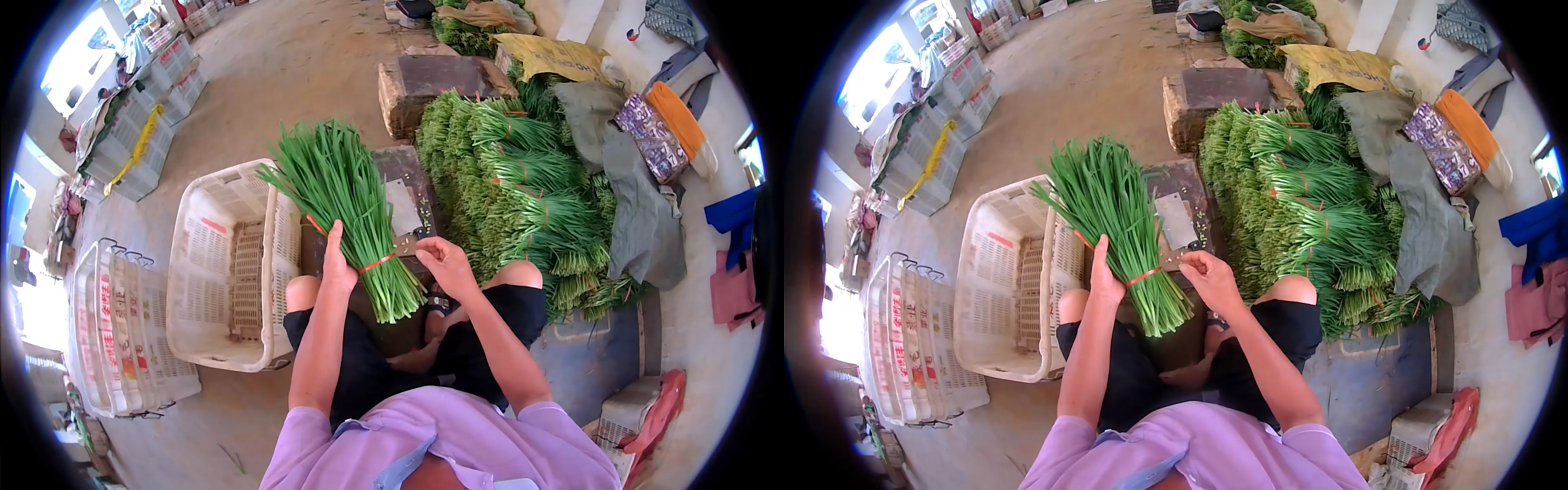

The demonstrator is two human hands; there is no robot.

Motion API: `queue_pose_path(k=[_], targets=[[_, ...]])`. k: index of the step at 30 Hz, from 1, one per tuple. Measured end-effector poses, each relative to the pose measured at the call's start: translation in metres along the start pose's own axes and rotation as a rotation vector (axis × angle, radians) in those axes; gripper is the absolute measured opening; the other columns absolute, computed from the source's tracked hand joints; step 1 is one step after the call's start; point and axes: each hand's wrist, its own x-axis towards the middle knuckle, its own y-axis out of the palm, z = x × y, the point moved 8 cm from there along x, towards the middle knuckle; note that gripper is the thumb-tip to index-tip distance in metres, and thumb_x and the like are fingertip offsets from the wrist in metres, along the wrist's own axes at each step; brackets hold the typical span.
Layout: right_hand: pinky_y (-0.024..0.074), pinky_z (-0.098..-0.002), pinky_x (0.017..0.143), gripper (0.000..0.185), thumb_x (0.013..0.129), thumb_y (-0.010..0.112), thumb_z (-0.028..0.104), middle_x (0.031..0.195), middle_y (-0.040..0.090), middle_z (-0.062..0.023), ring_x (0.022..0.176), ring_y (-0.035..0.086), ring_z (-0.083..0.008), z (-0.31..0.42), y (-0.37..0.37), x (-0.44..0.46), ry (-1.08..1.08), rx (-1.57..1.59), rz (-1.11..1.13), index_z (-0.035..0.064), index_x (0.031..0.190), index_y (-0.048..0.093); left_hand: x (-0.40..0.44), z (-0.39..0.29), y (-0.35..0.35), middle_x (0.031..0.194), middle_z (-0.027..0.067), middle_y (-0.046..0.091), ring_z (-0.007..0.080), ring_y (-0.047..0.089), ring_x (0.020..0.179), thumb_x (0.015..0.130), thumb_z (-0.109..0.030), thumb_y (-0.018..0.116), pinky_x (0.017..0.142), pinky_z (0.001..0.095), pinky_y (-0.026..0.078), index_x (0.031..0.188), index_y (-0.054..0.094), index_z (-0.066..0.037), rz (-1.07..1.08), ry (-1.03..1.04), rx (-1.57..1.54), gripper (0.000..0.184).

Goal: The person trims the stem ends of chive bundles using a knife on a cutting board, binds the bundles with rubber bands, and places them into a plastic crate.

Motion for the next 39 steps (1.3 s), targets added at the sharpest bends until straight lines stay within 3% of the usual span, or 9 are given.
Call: queue_pose_path(k=[1, 4, 5, 13, 18, 22, 23, 26, 39], targets=[[0.0510, -0.0219, 0.071, 0.018, 0.096, 0.066, 0.008, 0.092, 0.068, 0.0002, 0.077, 0.059, -0.0042, 0.007, -0.002, 0.003, -0.065, -0.056, -0.054, -0.0018, 0.111, 0.066, 0.001, -0.003, 0.003, 0.136, 0.0143, 0.061, 0.0301, 0.062, 0.120, 0.101, -0.045, 0.055, 0.103, 0.0491, 0.050, 0.142, 0.049, -0.004, -0.008, 0.031, -0.002, 0.059], [0.0507, -0.0223, 0.066, 0.020, 0.096, 0.067, 0.009, 0.092, 0.068, -0.0007, 0.073, 0.059, -0.0047, 0.017, 0.012, 0.009, -0.033, -0.125, 0.017, -0.0021, 0.113, 0.065, 0.002, -0.005, 0.004, 0.134, 0.0138, 0.062, 0.0297, 0.063, 0.117, 0.101, -0.049, 0.055, 0.102, 0.0489, 0.051, 0.141, 0.049, -0.004, -0.051, 0.082, 0.017, 0.060], [0.0535, -0.0264, 0.073, 0.022, 0.093, 0.071, 0.013, 0.089, 0.070, -0.0048, 0.079, 0.064, -0.0091, 0.014, 0.014, 0.014, -0.013, -0.133, 0.007, -0.0013, 0.110, 0.067, 0.002, -0.006, 0.007, 0.133, 0.0136, 0.062, 0.0296, 0.064, 0.117, 0.101, -0.049, 0.054, 0.101, 0.0488, 0.051, 0.141, 0.050, -0.004, -0.025, 0.101, 0.009, 0.061], [0.0540, -0.0265, 0.070, 0.016, 0.092, 0.072, 0.011, 0.085, 0.070, -0.0056, 0.074, 0.063, -0.0092, 0.008, 0.023, 0.054, -0.072, -0.029, -0.012, -0.0025, 0.100, 0.070, 0.018, 0.002, 0.013, 0.130, 0.0127, 0.064, 0.0287, 0.065, 0.114, 0.102, -0.051, 0.050, 0.101, 0.0471, 0.051, 0.140, 0.051, -0.004, -0.027, 0.122, 0.001, 0.060], [0.0551, -0.0241, 0.063, 0.008, 0.095, 0.069, 0.008, 0.083, 0.068, -0.0039, 0.071, 0.064, -0.0083, 0.002, -0.011, 0.044, 0.022, 0.610, -0.061, -0.0003, 0.095, 0.070, 0.029, 0.011, 0.015, 0.131, 0.0118, 0.064, 0.0282, 0.064, 0.115, 0.102, -0.050, 0.050, 0.101, 0.0477, 0.051, 0.140, 0.050, -0.005, -0.054, 0.107, -0.013, 0.059], [0.0536, -0.0252, 0.064, 0.007, 0.094, 0.070, 0.008, 0.084, 0.068, -0.0008, 0.072, 0.063, -0.0080, 0.012, 0.012, 0.021, 0.081, 0.100, 0.182, 0.0021, 0.097, 0.070, 0.042, 0.023, 0.009, 0.133, 0.0115, 0.062, 0.0286, 0.064, 0.115, 0.103, -0.049, 0.050, 0.101, 0.0484, 0.051, 0.142, 0.048, -0.006, -0.100, 0.089, -0.044, 0.058], [0.0528, -0.0290, 0.066, 0.010, 0.090, 0.073, 0.009, 0.083, 0.068, -0.0034, 0.071, 0.063, -0.0128, 0.027, 0.017, 0.020, -0.304, -0.218, 0.151, 0.0040, 0.097, 0.070, 0.046, 0.025, 0.005, 0.134, 0.0114, 0.061, 0.0289, 0.064, 0.116, 0.103, -0.048, 0.050, 0.101, 0.0486, 0.051, 0.143, 0.047, -0.006, -0.113, 0.115, -0.035, 0.058], [0.0532, -0.0409, 0.069, 0.025, 0.082, 0.078, 0.012, 0.090, 0.062, -0.0111, 0.078, 0.065, -0.0302, 0.045, 0.030, 0.008, -0.494, -0.666, 0.015, 0.0066, 0.102, 0.065, 0.047, 0.028, 0.009, 0.135, 0.0115, 0.060, 0.0291, 0.063, 0.117, 0.104, -0.046, 0.050, 0.101, 0.0474, 0.052, 0.145, 0.044, -0.005, -0.119, 0.150, -0.040, 0.058], [0.0537, -0.0468, 0.071, 0.010, 0.085, 0.069, 0.007, 0.082, 0.062, -0.0089, 0.079, 0.064, -0.0321, 0.042, 0.029, -0.023, -0.776, -0.567, 0.234, 0.0056, 0.087, 0.060, 0.035, 0.007, 0.007, 0.133, 0.0119, 0.063, 0.0279, 0.065, 0.115, 0.104, -0.049, 0.048, 0.099, 0.0469, 0.053, 0.141, 0.050, -0.005, -0.313, 0.237, -0.043, 0.057]])
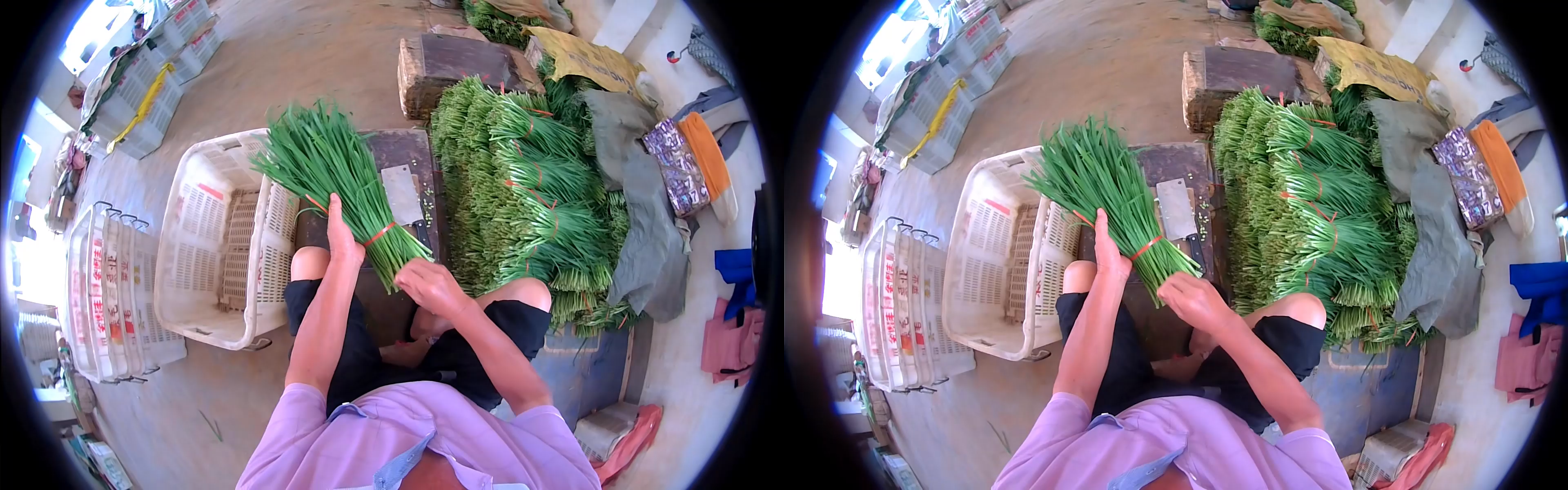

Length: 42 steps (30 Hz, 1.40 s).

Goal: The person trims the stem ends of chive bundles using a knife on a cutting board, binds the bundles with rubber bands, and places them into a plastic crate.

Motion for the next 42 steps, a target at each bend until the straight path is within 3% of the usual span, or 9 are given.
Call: queue_pose_path(k=[3, 5, 7, 12, 21, 27, 31, 36, 42], targets=[[0.0541, -0.0400, 0.067, 0.013, 0.085, 0.073, 0.012, 0.082, 0.067, -0.0085, 0.075, 0.066, -0.0269, 0.009, 0.001, -0.019, 0.010, 0.067, 0.063, 0.0046, 0.089, 0.063, -0.009, -0.013, 0.004, 0.135, 0.0087, 0.061, 0.0291, 0.063, 0.118, 0.103, -0.049, 0.050, 0.102, 0.0496, 0.051, 0.143, 0.047, -0.010, -0.007, -0.044, -0.036, 0.056], [0.0528, -0.0307, 0.066, 0.020, 0.086, 0.077, 0.019, 0.081, 0.070, -0.0082, 0.074, 0.069, -0.0190, 0.000, 0.038, -0.046, 0.631, 0.561, 0.638, 0.0038, 0.094, 0.066, -0.007, -0.016, 0.001, 0.135, 0.0090, 0.061, 0.0288, 0.062, 0.119, 0.104, -0.049, 0.049, 0.102, 0.0494, 0.051, 0.142, 0.049, -0.009, -0.002, -0.034, -0.060, 0.055], [0.0508, -0.0266, 0.062, 0.026, 0.086, 0.078, 0.024, 0.078, 0.072, -0.0087, 0.070, 0.068, -0.0150, 0.007, 0.037, -0.039, 0.578, 0.439, 0.809, 0.0042, 0.099, 0.068, -0.005, -0.017, 0.001, 0.134, 0.0097, 0.061, 0.0291, 0.063, 0.117, 0.104, -0.049, 0.047, 0.101, 0.0488, 0.051, 0.141, 0.049, -0.008, 0.049, -0.025, -0.093, 0.055], [0.0516, -0.0362, 0.059, 0.021, 0.086, 0.077, 0.020, 0.073, 0.067, -0.0128, 0.062, 0.066, -0.0227, -0.032, 0.009, 0.043, 0.563, 0.277, -0.004, 0.0045, 0.096, 0.068, -0.006, -0.012, 0.005, 0.129, 0.0138, 0.064, 0.0304, 0.066, 0.112, 0.105, -0.048, 0.044, 0.096, 0.0472, 0.055, 0.139, 0.050, -0.004, 0.123, 0.024, -0.019, 0.056], [0.0533, -0.0341, 0.063, 0.013, 0.085, 0.074, 0.011, 0.081, 0.069, -0.0111, 0.067, 0.066, -0.0203, -0.030, 0.017, 0.095, 0.292, 0.002, -0.195, 0.0008, 0.089, 0.067, 0.014, 0.008, -0.021, 0.130, 0.0137, 0.064, 0.0302, 0.065, 0.111, 0.104, -0.048, 0.046, 0.097, 0.0458, 0.053, 0.138, 0.052, -0.005, 0.087, 0.082, -0.007, 0.055], [0.0512, -0.0296, 0.062, 0.010, 0.089, 0.070, 0.009, 0.075, 0.067, -0.0053, 0.066, 0.062, -0.0118, -0.031, 0.031, 0.068, 0.453, 0.337, 0.107, 0.0004, 0.090, 0.066, 0.015, 0.011, -0.013, 0.134, 0.0161, 0.062, 0.0336, 0.064, 0.116, 0.102, -0.054, 0.046, 0.100, 0.0515, 0.052, 0.144, 0.047, -0.003, 0.262, 0.009, -0.012, 0.066], [0.0520, -0.0270, 0.063, 0.019, 0.089, 0.072, 0.017, 0.080, 0.069, -0.0009, 0.068, 0.063, -0.0093, 0.013, 0.060, 0.039, 0.599, 0.674, 1.022, 0.0019, 0.100, 0.069, 0.020, 0.008, -0.013, 0.137, 0.0189, 0.059, 0.0331, 0.063, 0.119, 0.104, -0.052, 0.041, 0.103, 0.0491, 0.051, 0.145, 0.045, 0.002, 0.268, 0.069, 0.037, 0.068], [0.0557, -0.0331, 0.075, 0.051, 0.083, 0.081, 0.031, 0.091, 0.074, -0.0134, 0.079, 0.069, -0.0196, -0.055, -0.004, 0.057, 0.652, 0.236, 0.154, -0.0004, 0.120, 0.066, 0.016, 0.013, -0.015, 0.141, 0.0102, 0.055, 0.0272, 0.059, 0.123, 0.103, -0.044, 0.053, 0.104, 0.0481, 0.050, 0.150, 0.037, -0.007, 0.283, -0.081, -0.132, 0.061], [0.0440, -0.0432, 0.107, 0.101, 0.065, 0.089, 0.036, 0.132, 0.059, -0.0245, 0.125, 0.058, -0.0377, -0.103, -0.001, 0.036, 0.746, -0.207, 0.186, -0.0021, 0.143, 0.038, -0.003, 0.026, 0.000, 0.150, 0.0169, 0.043, 0.0312, 0.046, 0.135, 0.091, -0.057, 0.067, 0.107, 0.0500, 0.042, 0.153, 0.031, -0.012, 0.397, -0.289, -0.011, 0.085]])
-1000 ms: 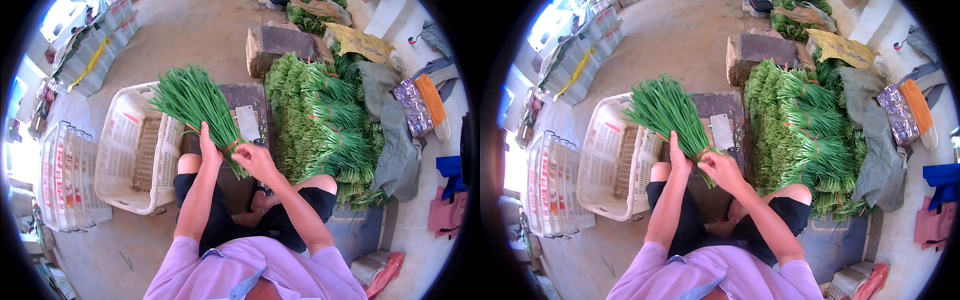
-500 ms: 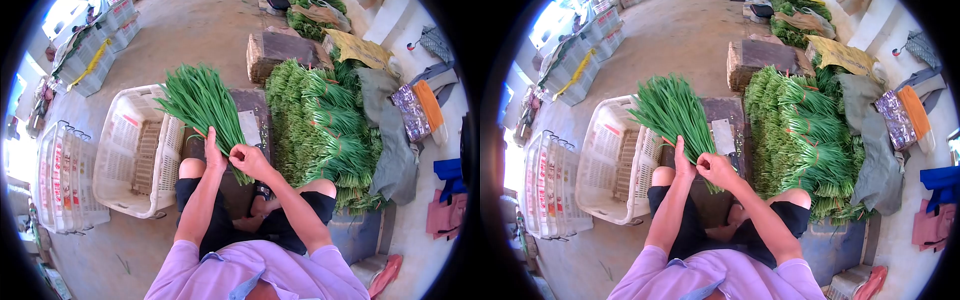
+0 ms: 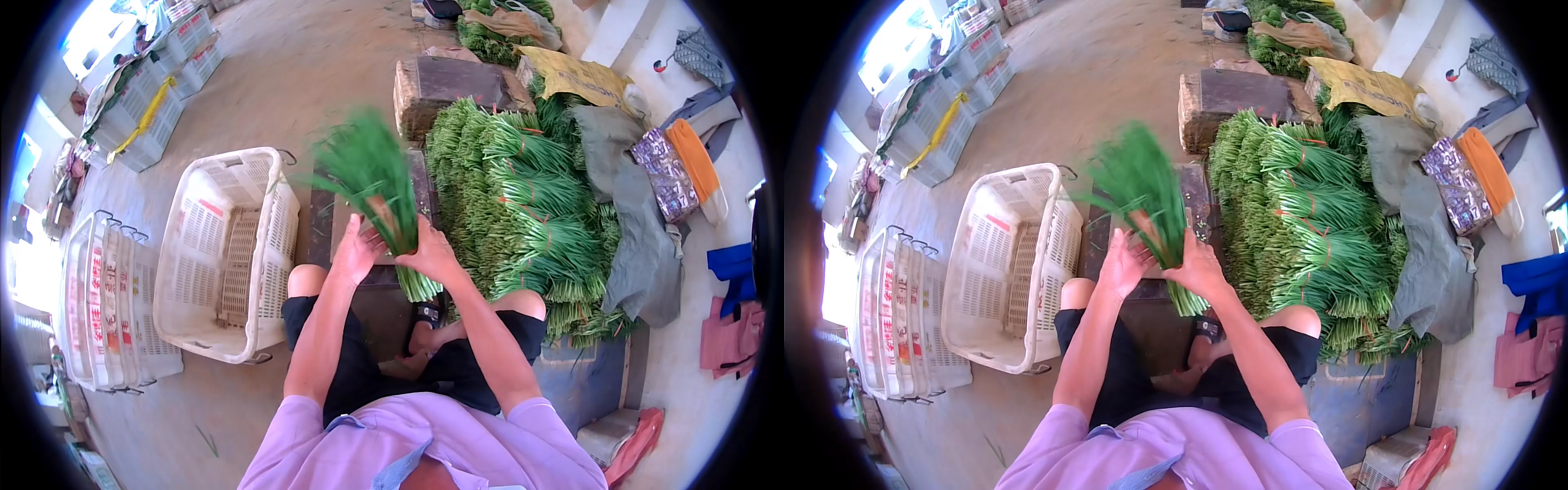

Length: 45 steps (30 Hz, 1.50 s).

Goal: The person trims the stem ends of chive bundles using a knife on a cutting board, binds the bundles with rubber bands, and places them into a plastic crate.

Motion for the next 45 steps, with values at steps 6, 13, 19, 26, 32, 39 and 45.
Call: queue_pose_path(k=[6, 13, 19, 26, 32, 39, 45], targets=[[0.0485, -0.0405, 0.102, 0.085, 0.067, 0.088, 0.019, 0.125, 0.063, -0.0191, 0.114, 0.063, -0.0332, -0.085, 0.053, 0.010, 0.040, 0.595, -0.095, -0.0024, 0.137, 0.043, 0.024, 0.033, -0.024, 0.155, 0.0318, 0.030, 0.0415, 0.033, 0.144, 0.090, -0.054, 0.071, 0.120, 0.0503, 0.029, 0.160, 0.008, -0.005, -0.056, -0.179, 0.212, 0.106], [0.0528, -0.0322, 0.089, 0.060, 0.076, 0.082, 0.000, 0.106, 0.068, -0.0073, 0.099, 0.066, -0.0181, -0.092, 0.055, -0.009, 0.322, 1.152, -0.009, -0.0001, 0.128, 0.053, 0.007, 0.018, -0.022, 0.142, 0.0292, 0.046, 0.0357, 0.050, 0.130, 0.089, -0.053, 0.072, 0.111, 0.0468, 0.040, 0.148, 0.037, 0.000, -0.219, -0.014, 0.492, 0.087], [0.0488, -0.0355, 0.099, 0.066, 0.077, 0.081, 0.001, 0.116, 0.067, -0.0094, 0.108, 0.064, -0.0188, -0.066, 0.027, -0.015, 0.204, 1.183, 0.115, 0.0005, 0.135, 0.050, -0.006, 0.020, -0.041, 0.127, 0.0191, 0.061, 0.0293, 0.062, 0.112, 0.086, -0.059, 0.073, 0.098, 0.0431, 0.049, 0.138, 0.051, 0.000, -0.398, -0.275, 0.650, 0.081], [0.0393, -0.0383, 0.112, 0.086, 0.081, 0.083, 0.018, 0.139, 0.056, -0.0131, 0.130, 0.052, -0.0227, -0.006, 0.033, -0.019, -0.031, 1.057, 0.273, -0.0003, 0.150, 0.035, 0.000, 0.016, -0.017, 0.117, 0.0101, 0.068, 0.0221, 0.067, 0.103, 0.094, -0.024, 0.067, 0.090, 0.0396, 0.056, 0.128, 0.059, 0.000, -0.321, -0.009, 0.319, 0.043], [0.0518, -0.0345, 0.094, 0.054, 0.090, 0.076, 0.021, 0.120, 0.067, -0.0135, 0.106, 0.065, -0.0197, -0.026, 0.035, 0.008, 0.083, 1.142, -0.190, -0.0026, 0.132, 0.053, -0.004, 0.007, -0.016, 0.103, 0.0044, 0.068, 0.0145, 0.063, 0.091, 0.092, -0.012, 0.061, 0.082, 0.0320, 0.050, 0.110, 0.066, 0.001, -0.350, 0.283, 0.435, 0.023], [0.0517, -0.0350, 0.096, 0.056, 0.087, 0.079, 0.017, 0.125, 0.065, -0.0139, 0.110, 0.064, -0.0208, -0.026, 0.028, 0.000, 0.148, 1.293, -0.096, -0.0042, 0.132, 0.054, -0.014, 0.001, -0.005, 0.100, 0.0037, 0.070, 0.0121, 0.063, 0.086, 0.091, -0.011, 0.062, 0.080, 0.0291, 0.049, 0.107, 0.069, 0.002, -0.364, 0.320, 0.335, 0.021], [0.0458, -0.0378, 0.106, 0.078, 0.083, 0.083, 0.021, 0.132, 0.061, -0.0164, 0.122, 0.059, -0.0261, -0.012, -0.015, -0.005, -0.051, 0.992, -0.011, -0.0049, 0.143, 0.042, -0.015, -0.003, -0.006, 0.094, -0.0004, 0.068, 0.0081, 0.059, 0.081, 0.092, -0.008, 0.062, 0.074, 0.0258, 0.046, 0.101, 0.071, 0.000, -0.349, 0.410, 0.447, 0.015]])
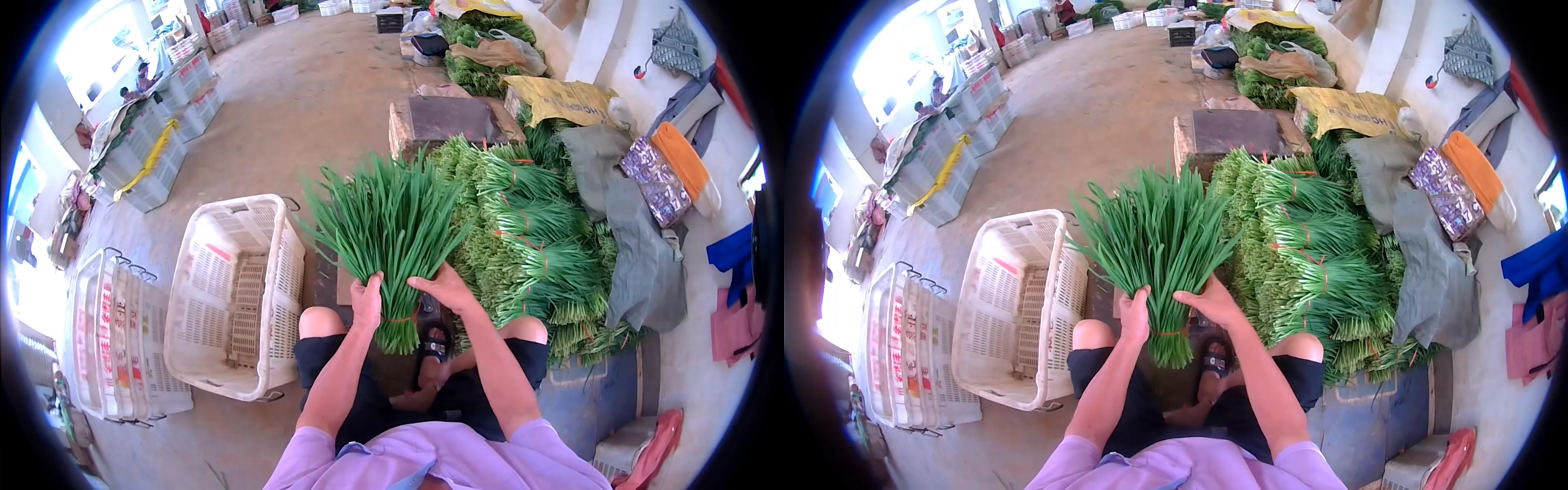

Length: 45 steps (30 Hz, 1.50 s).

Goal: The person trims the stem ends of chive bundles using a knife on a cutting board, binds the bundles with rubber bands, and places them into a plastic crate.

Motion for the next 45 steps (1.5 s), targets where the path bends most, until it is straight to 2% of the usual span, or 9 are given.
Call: queue_pose_path(k=[5, 7, 12, 20, 30, 32, 36, 42, 45], targets=[[0.0426, -0.0425, 0.109, 0.091, 0.078, 0.086, 0.021, 0.133, 0.058, -0.0235, 0.123, 0.058, -0.0323, 0.078, -0.065, 0.004, -0.187, -0.575, -0.540, -0.0055, 0.147, 0.034, -0.002, 0.005, -0.003, 0.086, -0.0028, 0.066, 0.0054, 0.054, 0.074, 0.092, -0.009, 0.063, 0.067, 0.0249, 0.042, 0.096, 0.070, -0.001, 0.045, 0.010, 0.109, 0.012], [0.0511, -0.0423, 0.096, 0.069, 0.082, 0.081, 0.016, 0.120, 0.063, -0.0196, 0.108, 0.063, -0.0332, 0.154, -0.057, -0.017, -0.563, -0.820, -0.786, 0.0000, 0.141, 0.047, -0.006, 0.002, 0.004, 0.085, -0.0020, 0.067, 0.0056, 0.055, 0.074, 0.092, -0.010, 0.063, 0.067, 0.0258, 0.043, 0.095, 0.071, 0.001, 0.085, 0.056, 0.159, 0.014], [0.0560, -0.0350, 0.068, 0.013, 0.086, 0.074, 0.004, 0.090, 0.069, -0.0119, 0.078, 0.068, -0.0255, 0.236, -0.005, -0.011, -0.940, -0.658, -0.452, 0.0030, 0.099, 0.071, -0.021, -0.019, 0.023, 0.079, -0.0006, 0.067, 0.0072, 0.057, 0.072, 0.092, -0.014, 0.065, 0.065, 0.0285, 0.046, 0.091, 0.071, 0.003, 0.134, 0.156, 0.297, 0.018], [0.0540, -0.0472, 0.076, 0.019, 0.090, 0.067, 0.016, 0.087, 0.069, -0.0235, 0.085, 0.067, -0.0412, 0.197, 0.018, 0.053, -0.453, -0.930, -0.211, 0.0003, 0.100, 0.072, -0.025, -0.009, 0.029, 0.072, 0.0009, 0.068, 0.0077, 0.058, 0.069, 0.091, -0.015, 0.066, 0.065, 0.0308, 0.048, 0.092, 0.071, 0.003, 0.237, 0.202, 0.416, 0.019], [0.0548, -0.0425, 0.064, 0.021, 0.090, 0.071, 0.018, 0.076, 0.070, -0.0201, 0.067, 0.069, -0.0341, 0.194, 0.010, 0.060, -0.490, -0.868, -0.252, -0.0011, 0.097, 0.073, -0.028, -0.014, 0.035, 0.068, 0.0045, 0.065, 0.0092, 0.056, 0.066, 0.091, -0.013, 0.065, 0.064, 0.0329, 0.048, 0.091, 0.069, 0.004, 0.263, 0.262, 0.397, 0.017], [0.0483, -0.0308, 0.049, 0.018, 0.094, 0.069, 0.019, 0.070, 0.069, -0.0095, 0.054, 0.063, -0.0166, 0.171, 0.006, 0.064, -0.091, -0.390, -0.130, 0.0015, 0.095, 0.071, -0.029, -0.013, 0.034, 0.067, 0.0060, 0.064, 0.0093, 0.056, 0.066, 0.091, -0.014, 0.065, 0.063, 0.0334, 0.048, 0.091, 0.069, 0.004, 0.254, 0.263, 0.414, 0.018], [0.0393, -0.0200, 0.044, 0.010, 0.099, 0.064, 0.017, 0.076, 0.066, -0.0017, 0.052, 0.053, -0.0034, 0.197, 0.000, 0.045, -0.274, 0.815, 0.207, 0.0074, 0.098, 0.065, -0.023, -0.013, 0.030, 0.067, 0.0069, 0.064, 0.0096, 0.057, 0.066, 0.091, -0.014, 0.065, 0.062, 0.0342, 0.047, 0.092, 0.069, 0.004, 0.214, 0.233, 0.432, 0.018], [0.0546, -0.0265, 0.059, 0.020, 0.093, 0.073, 0.019, 0.083, 0.073, -0.0065, 0.064, 0.067, -0.0146, 0.107, 0.072, -0.082, 0.254, -0.252, 1.004, 0.0014, 0.102, 0.070, -0.003, 0.010, 0.011, 0.092, -0.0002, 0.071, 0.0088, 0.062, 0.080, 0.092, -0.011, 0.065, 0.075, 0.0282, 0.050, 0.100, 0.072, 0.000, 0.111, 0.002, 0.032, 0.016], [0.0549, -0.0255, 0.064, 0.014, 0.095, 0.069, 0.015, 0.082, 0.072, -0.0056, 0.068, 0.067, -0.0110, 0.041, 0.037, -0.064, 0.149, -0.924, 0.931, 0.0011, 0.098, 0.070, 0.001, 0.015, 0.002, 0.096, 0.0015, 0.071, 0.0109, 0.062, 0.082, 0.092, -0.011, 0.063, 0.077, 0.0287, 0.050, 0.105, 0.071, -0.001, 0.028, -0.087, -0.078, 0.018]])
